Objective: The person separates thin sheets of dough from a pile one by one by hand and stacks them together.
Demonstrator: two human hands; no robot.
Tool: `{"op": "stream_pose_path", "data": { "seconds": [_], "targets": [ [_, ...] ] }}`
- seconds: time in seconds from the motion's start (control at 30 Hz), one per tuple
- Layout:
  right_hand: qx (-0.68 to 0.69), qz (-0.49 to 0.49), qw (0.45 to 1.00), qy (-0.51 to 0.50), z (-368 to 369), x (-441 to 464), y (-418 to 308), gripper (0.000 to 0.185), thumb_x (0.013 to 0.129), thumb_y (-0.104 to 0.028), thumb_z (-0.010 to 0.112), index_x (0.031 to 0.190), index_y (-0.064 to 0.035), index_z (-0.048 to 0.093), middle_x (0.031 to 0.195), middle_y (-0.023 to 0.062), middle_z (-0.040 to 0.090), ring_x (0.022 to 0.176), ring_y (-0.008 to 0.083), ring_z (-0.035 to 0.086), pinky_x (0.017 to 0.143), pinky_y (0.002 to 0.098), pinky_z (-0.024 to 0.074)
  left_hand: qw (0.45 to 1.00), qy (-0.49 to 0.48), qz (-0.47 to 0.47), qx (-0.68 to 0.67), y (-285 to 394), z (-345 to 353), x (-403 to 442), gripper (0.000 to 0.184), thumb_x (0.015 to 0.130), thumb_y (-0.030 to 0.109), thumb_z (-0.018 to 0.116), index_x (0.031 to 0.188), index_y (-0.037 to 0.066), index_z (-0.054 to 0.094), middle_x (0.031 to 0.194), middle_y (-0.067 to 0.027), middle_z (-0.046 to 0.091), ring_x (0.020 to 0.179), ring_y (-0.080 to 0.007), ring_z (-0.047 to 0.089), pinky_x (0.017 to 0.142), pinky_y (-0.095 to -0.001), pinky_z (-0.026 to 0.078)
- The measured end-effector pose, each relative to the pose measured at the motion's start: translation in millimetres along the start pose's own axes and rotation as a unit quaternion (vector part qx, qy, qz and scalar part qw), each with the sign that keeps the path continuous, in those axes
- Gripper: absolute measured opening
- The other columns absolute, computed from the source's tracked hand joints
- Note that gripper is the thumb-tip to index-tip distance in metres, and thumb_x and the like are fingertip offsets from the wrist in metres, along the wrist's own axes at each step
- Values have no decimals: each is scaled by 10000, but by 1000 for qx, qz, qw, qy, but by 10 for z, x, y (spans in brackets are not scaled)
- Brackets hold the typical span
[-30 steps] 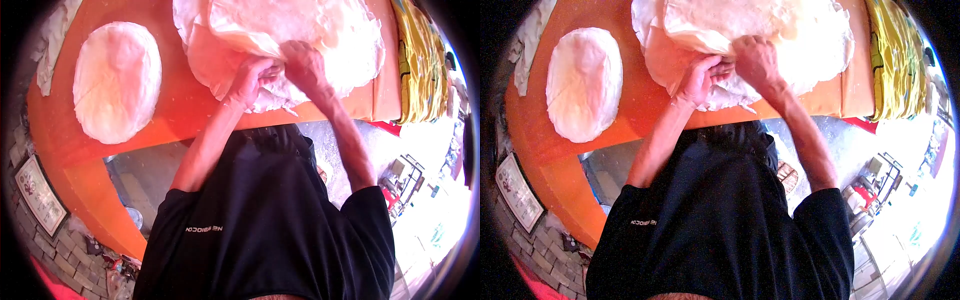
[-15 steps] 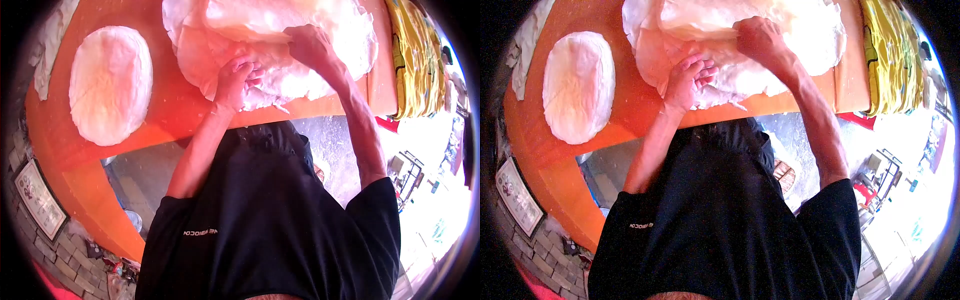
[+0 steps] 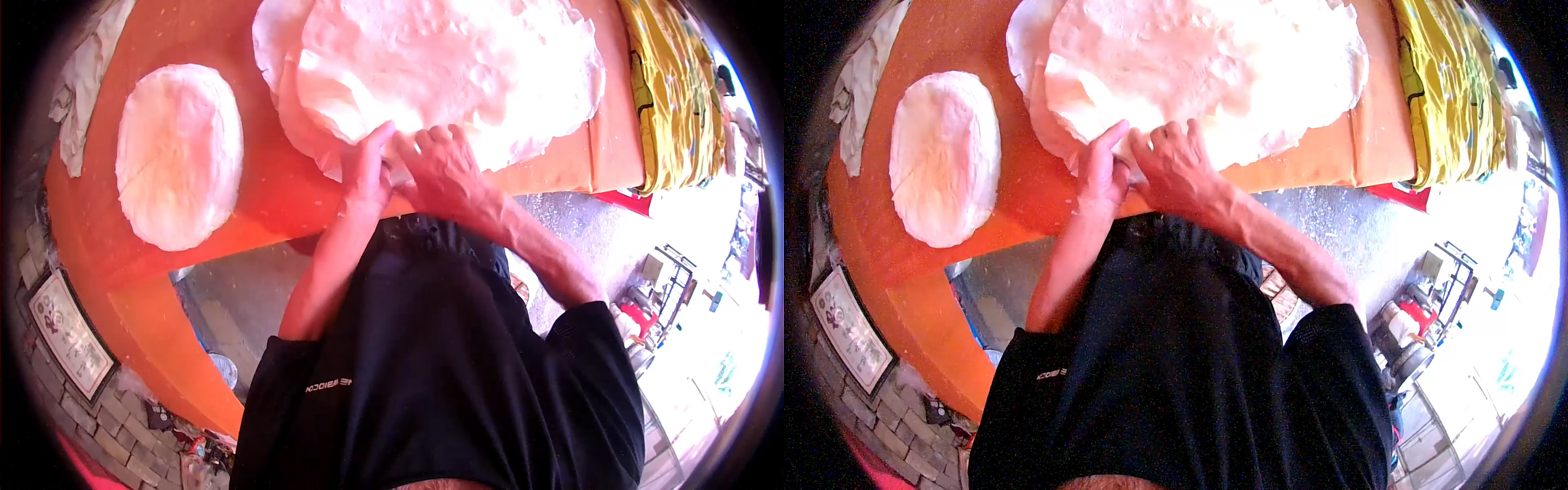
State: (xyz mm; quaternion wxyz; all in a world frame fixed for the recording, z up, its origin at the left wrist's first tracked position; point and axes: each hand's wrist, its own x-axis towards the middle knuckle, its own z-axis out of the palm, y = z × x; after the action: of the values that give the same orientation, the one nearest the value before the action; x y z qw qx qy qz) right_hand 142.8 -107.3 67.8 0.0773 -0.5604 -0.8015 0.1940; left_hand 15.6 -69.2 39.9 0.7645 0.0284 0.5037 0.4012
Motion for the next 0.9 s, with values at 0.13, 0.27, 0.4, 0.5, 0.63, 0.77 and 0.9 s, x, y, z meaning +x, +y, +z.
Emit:
{"op": "stream_pose_path", "data": {
  "seconds": [0.13, 0.27, 0.4, 0.5, 0.63, 0.77, 0.9],
  "targets": [
    [-39, -46, 995, 79, -146, -278, 246, 714, 690, -308, 732, 1311, -75, 468, 1200, 172, 549, 1156, 377, 482, 981, 525, 345, 994, -54, 98, 1, -35, -130, -19, 324, 803, 49, 665, 1109, 37, 558, 999, -68, 604, 878, -156, 595, 754, -281, 500],
    [-78, 5, 988, 130, -78, -374, 645, 701, 668, -253, 752, 1287, -58, 486, 1251, 166, 523, 1184, 372, 463, 981, 502, 353, 976, -73, 196, 66, -80, -234, 146, 428, 780, 7, 613, 1193, -2, 502, 1064, -81, 590, 958, -197, 601, 815, -295, 512],
    [-32, -32, 983, 178, -138, -378, 706, 508, 654, -142, 633, 1145, -38, 553, 1072, 150, 582, 1025, 311, 551, 851, 446, 430, 993, -77, 87, -35, 103, -230, 42, 441, 795, 8, 537, 1228, -41, 466, 1066, -110, 594, 946, -226, 621, 839, -336, 541],
    [-23, -100, 972, 213, -148, -230, 752, 231, 665, -112, 615, 891, -68, 599, 813, 83, 585, 731, 241, 587, 589, 363, 467, 994, -78, 75, -27, 273, -86, -86, 430, 844, 74, 458, 1233, -105, 436, 1101, -155, 596, 939, -229, 629, 815, -317, 550],
    [30, -149, 964, 218, -765, 230, 496, 89, 647, -63, 594, 733, -78, 611, 602, 113, 548, 491, 266, 552, 443, 387, 432, 951, -218, 125, -179, 516, -278, -9, 495, 830, 240, 600, 1254, 8, 491, 1208, -143, 578, 1063, -268, 589, 882, -424, 502],
    [155, -250, 924, 244, -1653, 558, 96, 126, 657, -127, 654, 745, -42, 627, 606, 156, 575, 596, 326, 602, 531, 420, 477, 912, -316, 208, -159, 832, -218, -200, 844, 771, 567, 632, 1374, 34, 378, 1421, -188, 373, 1319, -388, 317, 1098, -543, 234],
    [358, -176, 900, 177, -2225, 612, 235, 124, 784, -152, 646, 848, -49, 671, 772, 100, 647, 676, 222, 612, 615, 372, 483, 935, -135, 327, -23, 1007, -615, -51, 671, 877, 489, 564, 1372, 69, 395, 1370, -156, 436, 1292, -300, 384, 1073, -487, 300]
  ]
}}
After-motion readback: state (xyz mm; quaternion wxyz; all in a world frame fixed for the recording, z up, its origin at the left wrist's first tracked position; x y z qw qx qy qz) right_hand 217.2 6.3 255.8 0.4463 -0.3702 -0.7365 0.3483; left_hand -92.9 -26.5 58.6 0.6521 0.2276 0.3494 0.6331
